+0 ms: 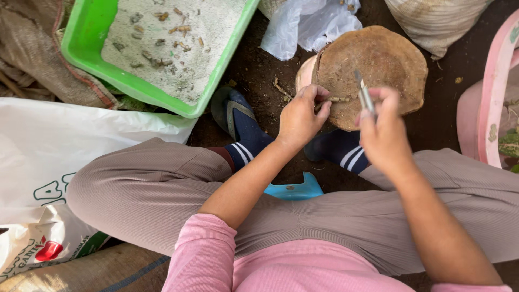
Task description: The person sits on a low stool and uses a small knife to peel the skin off several small root vegetables on a wooden board. Peeled pieces are placed into a green tray filled with a white granular substance.
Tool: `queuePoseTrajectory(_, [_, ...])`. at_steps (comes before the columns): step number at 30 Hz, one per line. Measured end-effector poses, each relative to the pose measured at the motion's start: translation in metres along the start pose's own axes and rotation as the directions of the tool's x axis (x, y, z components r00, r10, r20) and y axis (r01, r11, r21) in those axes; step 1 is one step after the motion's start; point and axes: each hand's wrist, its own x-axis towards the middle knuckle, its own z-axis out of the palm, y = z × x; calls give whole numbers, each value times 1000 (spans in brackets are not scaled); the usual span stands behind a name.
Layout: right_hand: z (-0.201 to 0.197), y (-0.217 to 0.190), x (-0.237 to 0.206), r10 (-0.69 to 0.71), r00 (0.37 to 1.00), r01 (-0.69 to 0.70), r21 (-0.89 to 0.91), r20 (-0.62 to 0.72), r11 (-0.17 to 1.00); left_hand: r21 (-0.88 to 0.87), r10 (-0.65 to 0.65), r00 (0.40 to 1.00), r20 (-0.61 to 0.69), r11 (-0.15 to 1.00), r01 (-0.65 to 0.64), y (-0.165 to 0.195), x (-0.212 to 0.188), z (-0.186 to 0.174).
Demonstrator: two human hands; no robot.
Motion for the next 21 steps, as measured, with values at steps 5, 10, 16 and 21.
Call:
queuePoseTrajectory(5, [21,22,-34,-133,991,113,-394,-22,912,-4,36,999,15,999,-36,1,4,1])
queuePoseTrajectory(10, [31,28,-31,-243,970,206,-457,-21,865,-27,-15,999,39,1000,16,0,1,2])
queuePoseTrajectory(16, [37,31,-27,-227,974,199,-495,5,846,-58,25,1000,11,998,-24,-1,1,3])
queuePoseTrajectory(21, [39,33,-24,-242,970,208,-495,-5,844,-50,2,1000,19,999,-1,-1,1,2])
